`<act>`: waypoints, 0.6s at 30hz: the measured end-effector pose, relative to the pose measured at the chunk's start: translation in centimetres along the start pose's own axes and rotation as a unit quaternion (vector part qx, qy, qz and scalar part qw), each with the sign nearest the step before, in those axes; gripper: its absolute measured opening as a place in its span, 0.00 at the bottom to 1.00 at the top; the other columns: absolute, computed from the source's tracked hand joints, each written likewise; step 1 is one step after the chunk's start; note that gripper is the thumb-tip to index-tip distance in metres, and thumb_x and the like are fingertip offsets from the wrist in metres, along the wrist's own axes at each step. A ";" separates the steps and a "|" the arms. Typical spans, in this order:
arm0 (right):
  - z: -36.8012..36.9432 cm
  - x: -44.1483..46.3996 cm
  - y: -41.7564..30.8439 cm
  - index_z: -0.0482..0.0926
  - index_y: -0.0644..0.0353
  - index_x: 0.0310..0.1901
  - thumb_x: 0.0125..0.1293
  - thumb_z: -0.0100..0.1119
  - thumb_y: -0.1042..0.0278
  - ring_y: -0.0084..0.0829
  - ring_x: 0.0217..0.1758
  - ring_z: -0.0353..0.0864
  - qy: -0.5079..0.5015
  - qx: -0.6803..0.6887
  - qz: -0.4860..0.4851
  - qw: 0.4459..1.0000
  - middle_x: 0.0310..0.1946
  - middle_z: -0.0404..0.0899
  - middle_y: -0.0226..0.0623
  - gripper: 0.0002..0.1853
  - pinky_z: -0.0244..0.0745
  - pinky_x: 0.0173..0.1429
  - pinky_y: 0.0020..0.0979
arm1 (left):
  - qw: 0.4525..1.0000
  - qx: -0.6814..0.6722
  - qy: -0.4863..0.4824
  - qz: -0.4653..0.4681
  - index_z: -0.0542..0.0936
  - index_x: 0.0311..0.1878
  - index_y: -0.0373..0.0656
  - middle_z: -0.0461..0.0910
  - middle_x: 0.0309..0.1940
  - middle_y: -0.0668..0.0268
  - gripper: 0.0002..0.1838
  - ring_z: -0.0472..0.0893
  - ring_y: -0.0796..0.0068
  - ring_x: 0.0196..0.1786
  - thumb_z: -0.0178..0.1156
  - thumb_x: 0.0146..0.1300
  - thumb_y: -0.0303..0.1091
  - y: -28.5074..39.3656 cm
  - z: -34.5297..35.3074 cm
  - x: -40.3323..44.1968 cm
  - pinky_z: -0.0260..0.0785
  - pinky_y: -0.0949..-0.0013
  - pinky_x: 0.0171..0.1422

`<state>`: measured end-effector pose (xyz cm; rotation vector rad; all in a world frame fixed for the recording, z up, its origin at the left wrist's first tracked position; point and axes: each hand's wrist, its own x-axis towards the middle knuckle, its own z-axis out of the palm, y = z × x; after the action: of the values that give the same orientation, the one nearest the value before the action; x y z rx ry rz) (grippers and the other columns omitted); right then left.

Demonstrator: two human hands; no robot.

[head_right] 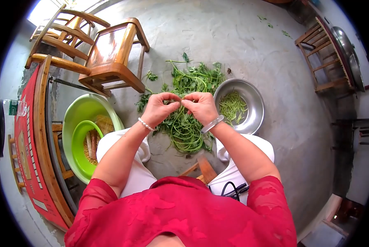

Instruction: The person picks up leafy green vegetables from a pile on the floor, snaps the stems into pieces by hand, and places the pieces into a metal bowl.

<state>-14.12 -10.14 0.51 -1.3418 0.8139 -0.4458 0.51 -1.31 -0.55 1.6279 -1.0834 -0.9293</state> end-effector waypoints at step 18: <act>-0.2 -0.2 -0.6 0.80 0.64 0.30 0.56 0.60 0.72 0.17 0.18 0.75 -0.046 0.034 0.060 0.997 0.22 0.79 0.31 0.05 0.65 0.18 0.16 | 0.999 0.032 0.012 0.026 0.77 0.35 0.36 0.76 0.24 0.72 0.07 0.69 0.87 0.26 0.58 0.57 0.30 0.6 0.1 -0.1 0.63 0.79 0.29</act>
<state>-14.25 -10.25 1.10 -1.2331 0.7922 -0.3126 0.23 -1.37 0.00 1.6501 -1.1435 -0.8464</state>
